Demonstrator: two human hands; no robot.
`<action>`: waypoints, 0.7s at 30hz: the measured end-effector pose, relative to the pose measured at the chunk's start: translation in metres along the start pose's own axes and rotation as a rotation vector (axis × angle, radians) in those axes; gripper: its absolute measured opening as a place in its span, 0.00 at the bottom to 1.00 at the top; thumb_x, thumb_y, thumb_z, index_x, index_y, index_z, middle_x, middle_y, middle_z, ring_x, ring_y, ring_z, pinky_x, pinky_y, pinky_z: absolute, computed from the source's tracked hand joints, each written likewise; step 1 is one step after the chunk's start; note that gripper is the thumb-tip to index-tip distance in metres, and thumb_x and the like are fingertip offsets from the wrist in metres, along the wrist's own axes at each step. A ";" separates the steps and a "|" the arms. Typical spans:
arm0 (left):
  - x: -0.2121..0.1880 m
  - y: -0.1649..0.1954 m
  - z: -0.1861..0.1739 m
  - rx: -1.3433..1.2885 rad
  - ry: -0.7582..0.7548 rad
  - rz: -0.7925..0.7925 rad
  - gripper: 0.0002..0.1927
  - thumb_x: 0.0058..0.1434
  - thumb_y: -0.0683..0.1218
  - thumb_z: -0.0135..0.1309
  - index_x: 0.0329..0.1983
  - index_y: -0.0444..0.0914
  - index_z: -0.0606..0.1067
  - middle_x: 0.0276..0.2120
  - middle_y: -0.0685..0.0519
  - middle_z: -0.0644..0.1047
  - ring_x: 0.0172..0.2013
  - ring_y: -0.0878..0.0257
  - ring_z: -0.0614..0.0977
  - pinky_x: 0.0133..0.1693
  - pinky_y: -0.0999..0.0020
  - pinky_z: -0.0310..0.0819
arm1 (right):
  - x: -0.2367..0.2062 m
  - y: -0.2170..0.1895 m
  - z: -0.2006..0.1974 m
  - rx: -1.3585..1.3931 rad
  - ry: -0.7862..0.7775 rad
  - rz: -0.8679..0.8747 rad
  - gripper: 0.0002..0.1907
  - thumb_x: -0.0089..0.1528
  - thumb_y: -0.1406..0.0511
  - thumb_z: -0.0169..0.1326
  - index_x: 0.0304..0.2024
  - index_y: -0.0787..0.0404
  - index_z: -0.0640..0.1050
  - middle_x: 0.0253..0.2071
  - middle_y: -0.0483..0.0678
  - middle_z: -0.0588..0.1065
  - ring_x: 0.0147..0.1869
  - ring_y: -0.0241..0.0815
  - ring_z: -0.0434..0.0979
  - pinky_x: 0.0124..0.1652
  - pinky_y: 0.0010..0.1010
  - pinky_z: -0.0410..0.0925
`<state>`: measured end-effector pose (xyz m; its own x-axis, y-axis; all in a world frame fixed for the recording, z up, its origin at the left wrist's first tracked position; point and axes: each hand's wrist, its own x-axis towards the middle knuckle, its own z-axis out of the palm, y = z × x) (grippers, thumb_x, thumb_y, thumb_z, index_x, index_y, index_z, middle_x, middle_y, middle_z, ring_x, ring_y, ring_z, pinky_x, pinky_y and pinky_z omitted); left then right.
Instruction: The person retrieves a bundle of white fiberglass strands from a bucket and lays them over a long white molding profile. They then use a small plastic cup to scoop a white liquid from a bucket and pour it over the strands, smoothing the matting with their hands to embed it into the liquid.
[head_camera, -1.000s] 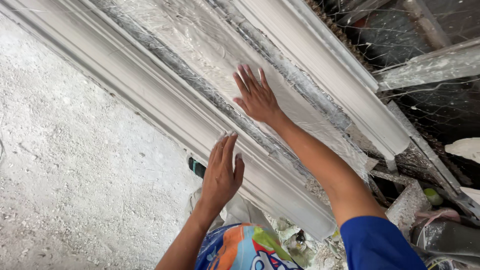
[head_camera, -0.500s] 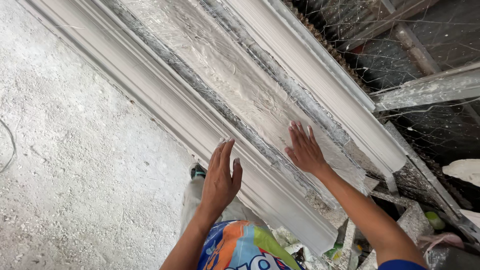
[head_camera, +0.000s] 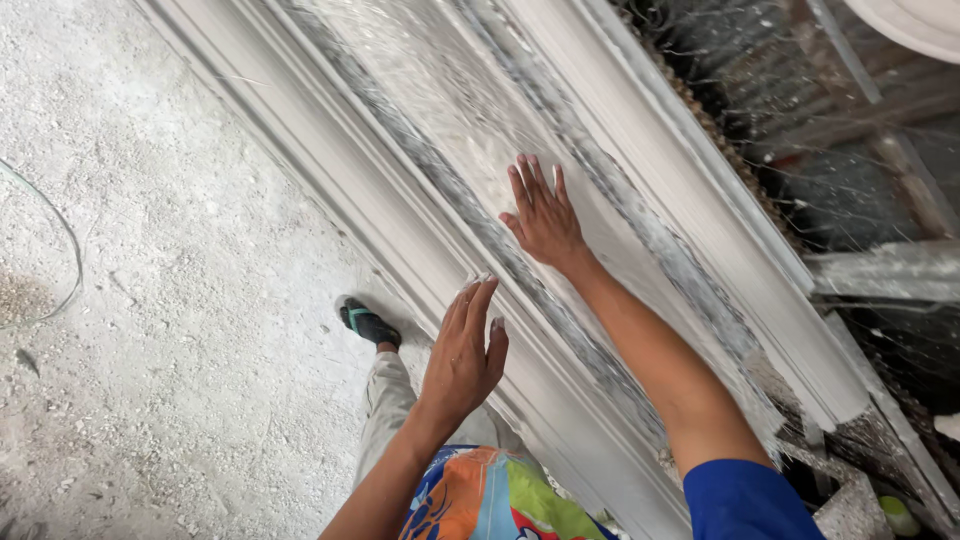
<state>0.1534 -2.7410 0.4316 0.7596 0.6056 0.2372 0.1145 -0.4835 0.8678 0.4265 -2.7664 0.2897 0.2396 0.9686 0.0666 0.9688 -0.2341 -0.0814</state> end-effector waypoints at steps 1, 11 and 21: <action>0.008 -0.011 -0.010 -0.006 0.001 -0.012 0.29 0.64 0.36 0.53 0.68 0.30 0.63 0.59 0.33 0.72 0.62 0.37 0.73 0.62 0.50 0.68 | 0.023 -0.002 0.005 0.001 0.001 -0.016 0.40 0.73 0.48 0.40 0.78 0.65 0.46 0.80 0.61 0.46 0.84 0.58 0.41 0.75 0.61 0.36; 0.120 -0.120 -0.147 0.022 -0.034 -0.017 0.28 0.65 0.37 0.51 0.68 0.29 0.62 0.58 0.31 0.72 0.61 0.35 0.73 0.62 0.47 0.67 | 0.257 -0.037 0.032 0.005 -0.042 0.014 0.40 0.75 0.48 0.39 0.78 0.64 0.44 0.81 0.59 0.45 0.85 0.57 0.39 0.76 0.60 0.34; 0.224 -0.179 -0.255 0.084 0.050 -0.013 0.27 0.66 0.38 0.51 0.68 0.31 0.63 0.59 0.32 0.72 0.62 0.36 0.73 0.62 0.48 0.67 | 0.439 -0.073 0.017 0.015 -0.035 0.003 0.41 0.74 0.46 0.35 0.78 0.63 0.42 0.81 0.59 0.45 0.85 0.56 0.39 0.74 0.63 0.30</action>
<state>0.1401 -2.3577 0.4408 0.7247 0.6424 0.2492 0.1791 -0.5248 0.8322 0.4600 -2.3228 0.3080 0.2398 0.9703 0.0318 0.9670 -0.2358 -0.0968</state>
